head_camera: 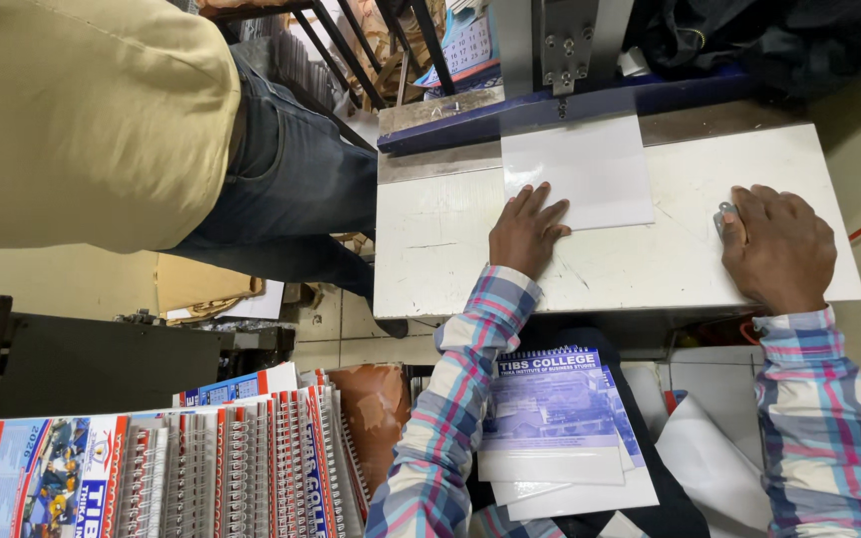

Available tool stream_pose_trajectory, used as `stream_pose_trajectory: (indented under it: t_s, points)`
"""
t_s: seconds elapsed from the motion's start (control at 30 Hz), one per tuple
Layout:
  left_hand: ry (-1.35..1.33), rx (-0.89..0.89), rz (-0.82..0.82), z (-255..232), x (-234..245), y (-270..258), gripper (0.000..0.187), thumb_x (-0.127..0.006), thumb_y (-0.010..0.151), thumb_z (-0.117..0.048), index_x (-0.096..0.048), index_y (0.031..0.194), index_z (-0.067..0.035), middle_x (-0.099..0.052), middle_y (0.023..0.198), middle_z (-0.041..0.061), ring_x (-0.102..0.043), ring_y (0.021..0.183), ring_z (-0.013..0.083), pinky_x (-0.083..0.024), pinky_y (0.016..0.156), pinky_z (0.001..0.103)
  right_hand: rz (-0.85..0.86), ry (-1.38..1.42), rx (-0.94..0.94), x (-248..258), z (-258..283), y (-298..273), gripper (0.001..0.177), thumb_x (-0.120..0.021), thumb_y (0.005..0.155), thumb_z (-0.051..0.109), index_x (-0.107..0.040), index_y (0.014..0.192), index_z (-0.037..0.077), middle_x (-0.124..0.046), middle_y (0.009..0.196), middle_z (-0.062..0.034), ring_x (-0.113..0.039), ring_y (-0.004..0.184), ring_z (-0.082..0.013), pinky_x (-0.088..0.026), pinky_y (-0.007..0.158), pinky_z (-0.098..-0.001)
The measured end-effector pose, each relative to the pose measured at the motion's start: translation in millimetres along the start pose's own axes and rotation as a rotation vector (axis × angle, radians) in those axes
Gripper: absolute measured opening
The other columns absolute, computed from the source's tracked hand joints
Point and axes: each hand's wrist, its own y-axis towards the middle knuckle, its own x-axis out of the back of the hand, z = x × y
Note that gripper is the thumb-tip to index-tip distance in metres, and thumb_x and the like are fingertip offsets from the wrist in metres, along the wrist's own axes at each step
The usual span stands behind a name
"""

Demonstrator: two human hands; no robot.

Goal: The person places a stack of loose papers into a binding machine to attach a spiral coil. They then take a finished notebook, flip it over, and place it on a growing stack of completed notebooks. This process is repeated continuously throughout the video.

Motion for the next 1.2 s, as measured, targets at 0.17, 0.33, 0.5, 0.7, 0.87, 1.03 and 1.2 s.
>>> stream_pose_trajectory:
  t_s: [0.17,0.33,0.5,0.7,0.87,1.03,1.2]
  points:
    - [0.175,-0.228,-0.168,2.6,-1.3,-6.4,0.033,-0.070,0.106,-0.034,-0.069,0.134,-0.016,-0.066,0.148,0.016,-0.062,0.137,0.0413,-0.052,0.112,0.055,0.373,0.360,-0.113,18.2,-3.7,11.0,0.059,-0.049,0.112,0.044,-0.060,0.154,0.005,-0.054,0.166,-0.0214,-0.043,0.152,-0.0438,-0.023,0.118,-0.0648]
    - [0.355,-0.331,-0.443,-6.1,51.9,67.7,0.032,-0.086,0.096,-0.025,-0.069,0.113,-0.004,-0.079,0.107,0.015,-0.078,0.093,0.0277,-0.065,0.086,0.043,0.293,0.590,-0.071,56.3,36.5,4.7,0.067,-0.056,0.103,0.044,-0.052,0.159,0.007,-0.043,0.172,-0.0228,-0.029,0.161,-0.0473,-0.011,0.128,-0.0703]
    - [0.252,0.076,-0.590,-24.5,145.9,89.4,0.027,-0.054,0.109,-0.038,-0.063,0.101,-0.014,-0.070,0.073,0.006,-0.065,0.060,0.0393,-0.039,0.049,0.056,-0.089,0.468,0.264,104.5,65.7,20.2,0.107,-0.094,0.099,0.033,-0.023,0.177,0.017,-0.022,0.180,-0.0287,-0.011,0.165,-0.0516,-0.008,0.131,-0.0713]
    - [-0.130,0.248,0.054,-28.0,166.5,-33.0,0.038,-0.045,0.108,-0.027,-0.079,0.118,-0.015,-0.080,0.119,0.018,-0.073,0.101,0.0500,-0.055,0.086,0.062,-0.511,0.602,0.576,258.0,77.9,41.3,0.021,-0.063,0.106,-0.002,-0.079,0.102,0.012,-0.085,0.112,-0.0120,-0.071,0.126,-0.0416,-0.020,0.131,-0.0508]
    - [-0.104,0.117,0.110,-127.9,282.8,-175.2,0.027,-0.053,0.104,-0.020,-0.070,0.125,-0.014,-0.080,0.114,0.010,-0.074,0.098,0.0342,-0.053,0.090,0.052,-0.300,0.727,0.577,278.0,65.4,8.3,0.045,-0.073,0.091,0.011,-0.070,0.136,0.012,-0.075,0.113,-0.0081,-0.064,0.102,-0.0336,-0.048,0.100,-0.0489]
    - [0.567,0.163,-0.576,-161.9,383.8,-283.2,0.030,-0.077,0.099,-0.020,-0.072,0.129,-0.015,-0.076,0.131,0.006,-0.067,0.127,0.0309,-0.039,0.123,0.055,0.533,0.853,0.419,189.1,113.8,-33.6,0.060,-0.069,0.093,0.046,-0.061,0.151,0.031,-0.077,0.110,0.0002,-0.069,0.097,-0.0231,-0.053,0.094,-0.0406]
    - [0.988,0.502,-0.669,-105.9,388.1,-329.3,0.027,-0.085,0.095,-0.023,-0.074,0.118,-0.012,-0.076,0.125,0.008,-0.072,0.112,0.0281,-0.056,0.092,0.042,0.685,0.929,0.663,129.9,163.1,-65.6,0.069,-0.073,0.095,0.053,-0.053,0.158,0.032,-0.056,0.163,0.0023,-0.043,0.155,-0.0261,-0.027,0.126,-0.0509]
